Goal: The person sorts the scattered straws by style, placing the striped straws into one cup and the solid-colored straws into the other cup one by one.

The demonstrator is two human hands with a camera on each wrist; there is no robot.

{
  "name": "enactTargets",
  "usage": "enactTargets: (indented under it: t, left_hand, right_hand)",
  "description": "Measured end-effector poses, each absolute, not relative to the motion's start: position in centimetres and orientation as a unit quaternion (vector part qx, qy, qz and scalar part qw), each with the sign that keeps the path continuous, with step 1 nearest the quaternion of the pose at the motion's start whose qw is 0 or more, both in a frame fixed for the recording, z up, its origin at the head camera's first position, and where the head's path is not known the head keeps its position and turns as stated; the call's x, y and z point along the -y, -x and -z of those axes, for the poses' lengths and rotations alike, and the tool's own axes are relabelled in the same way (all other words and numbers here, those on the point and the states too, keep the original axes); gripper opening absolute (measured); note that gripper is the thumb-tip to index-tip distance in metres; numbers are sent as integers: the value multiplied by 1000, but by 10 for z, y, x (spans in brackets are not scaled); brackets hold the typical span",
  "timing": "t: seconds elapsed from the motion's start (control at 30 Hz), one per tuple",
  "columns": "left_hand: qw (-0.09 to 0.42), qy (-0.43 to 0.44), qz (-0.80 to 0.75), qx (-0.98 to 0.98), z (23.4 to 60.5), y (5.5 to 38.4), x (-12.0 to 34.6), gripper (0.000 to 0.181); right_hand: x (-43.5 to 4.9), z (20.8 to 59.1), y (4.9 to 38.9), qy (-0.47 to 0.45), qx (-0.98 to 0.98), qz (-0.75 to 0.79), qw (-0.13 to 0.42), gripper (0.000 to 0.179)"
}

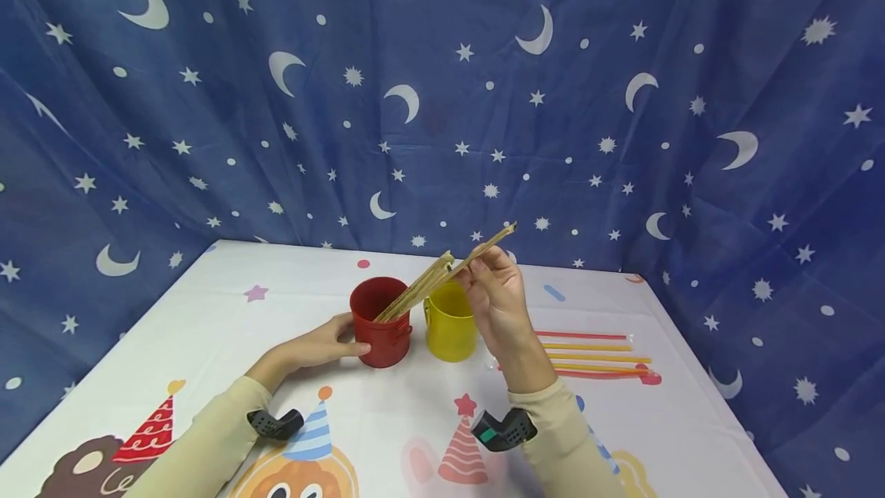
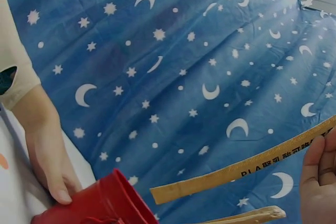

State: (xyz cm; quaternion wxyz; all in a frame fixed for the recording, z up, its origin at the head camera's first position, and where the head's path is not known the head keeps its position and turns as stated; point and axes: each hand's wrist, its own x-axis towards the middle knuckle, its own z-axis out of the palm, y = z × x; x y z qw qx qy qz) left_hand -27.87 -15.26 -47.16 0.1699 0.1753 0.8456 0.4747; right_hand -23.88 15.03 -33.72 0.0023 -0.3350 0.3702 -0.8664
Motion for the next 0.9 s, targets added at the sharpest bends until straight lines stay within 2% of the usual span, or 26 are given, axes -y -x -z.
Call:
enactTargets:
  t: [0.53,0.9]
  left_hand:
    - [171,-176,-467,-849,470,278,153,90]
    - [167,-190,-472,-844,470,278,153,83]
  right_hand:
    - [-139,351,246,323,-417,849,-20,22]
    - [-134,360,250,261,-459,849,-18,28]
